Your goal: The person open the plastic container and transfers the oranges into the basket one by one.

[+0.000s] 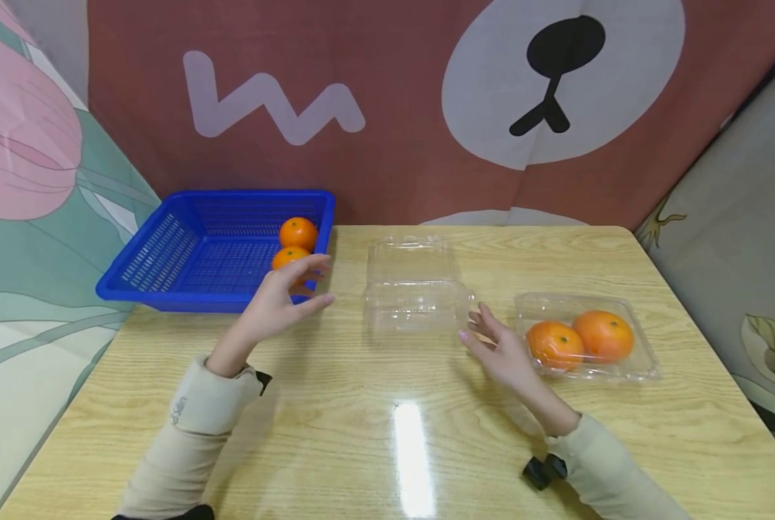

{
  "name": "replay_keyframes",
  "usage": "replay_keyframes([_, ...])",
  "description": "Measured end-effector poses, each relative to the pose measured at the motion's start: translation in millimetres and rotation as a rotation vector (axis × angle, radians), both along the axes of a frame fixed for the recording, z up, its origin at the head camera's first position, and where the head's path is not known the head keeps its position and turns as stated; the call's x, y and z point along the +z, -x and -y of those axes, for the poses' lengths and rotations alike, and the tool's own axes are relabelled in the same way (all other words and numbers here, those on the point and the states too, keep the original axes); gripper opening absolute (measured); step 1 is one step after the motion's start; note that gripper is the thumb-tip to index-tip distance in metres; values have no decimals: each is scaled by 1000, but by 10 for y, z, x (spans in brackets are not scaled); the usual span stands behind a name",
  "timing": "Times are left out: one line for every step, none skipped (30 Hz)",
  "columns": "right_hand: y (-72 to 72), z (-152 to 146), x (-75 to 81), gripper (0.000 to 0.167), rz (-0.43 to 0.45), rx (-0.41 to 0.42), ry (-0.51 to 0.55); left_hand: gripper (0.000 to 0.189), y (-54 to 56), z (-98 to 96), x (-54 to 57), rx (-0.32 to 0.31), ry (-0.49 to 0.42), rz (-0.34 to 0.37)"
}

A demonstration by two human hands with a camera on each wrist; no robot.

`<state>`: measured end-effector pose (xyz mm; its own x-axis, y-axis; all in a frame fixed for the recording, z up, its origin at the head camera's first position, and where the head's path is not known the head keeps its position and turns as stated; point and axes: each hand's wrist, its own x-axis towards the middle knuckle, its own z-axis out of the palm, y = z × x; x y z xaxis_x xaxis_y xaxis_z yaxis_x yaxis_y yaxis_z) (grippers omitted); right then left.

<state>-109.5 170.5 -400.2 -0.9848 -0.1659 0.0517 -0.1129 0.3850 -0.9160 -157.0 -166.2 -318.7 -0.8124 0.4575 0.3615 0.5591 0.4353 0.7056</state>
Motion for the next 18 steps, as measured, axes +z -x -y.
replay_keyframes([-5, -3, 16, 69, -7, -7, 10, 50, -10, -13, -4, -7, -9, -8])
replay_keyframes([-10, -9, 31, 67, -13, -12, 22, 49, -22, -29, -8, -15, -21, -10])
replay_keyframes([-17, -18, 51, 66, -21, -17, 27, 48, -37, -48, -9, -24, -29, -13])
replay_keyframes([-23, -30, 68, 65, -26, -20, 33, 48, -52, -69, -13, -31, -39, -15])
replay_keyframes([-31, -45, 87, 64, -34, -24, 35, 47, -66, -94, -16, -39, -49, -14])
replay_keyframes([-37, -62, 105, 63, -43, -28, 38, 46, -82, -122, -22, -47, -59, -13])
replay_keyframes([-42, -82, 124, 62, -56, -33, 29, 46, -97, -153, -27, -59, -68, -10])
replay_keyframes([-48, -104, 142, 62, -67, -37, 18, 46, -112, -187, -31, -72, -77, -8])
replay_keyframes([-53, -127, 158, 61, -75, -41, 9, 45, -125, -222, -38, -85, -81, -9])
replay_keyframes([-55, -151, 173, 60, -83, -45, 5, 45, -136, -258, -42, -99, -90, -7])
replay_keyframes([-59, -175, 190, 59, -92, -48, -3, 44, -144, -294, -49, -114, -96, -6])
replay_keyframes([-62, -199, 205, 58, -101, -50, -9, 44, -152, -330, -52, -127, -101, -8])
replay_keyframes([-65, -222, 222, 57, -108, -52, -20, 44, -158, -366, -55, -142, -104, -11])
replay_keyframes([-69, -244, 239, 55, -116, -54, -26, 43, -162, -400, -58, -154, -108, -16])
replay_keyframes([-75, -266, 258, 54, -122, -56, -35, 43, -164, -432, -63, -167, -114, -20])
replay_keyframes([-82, -288, 277, 53, -126, -57, -48, 43, -167, -463, -65, -178, -120, -22])
replay_keyframes([-91, -310, 296, 52, -132, -62, -66, 42, -169, -492, -69, -188, -124, -24])
replay_keyframes([-102, -335, 318, 51, -138, -67, -83, 42, -172, -521, -70, -198, -127, -25])
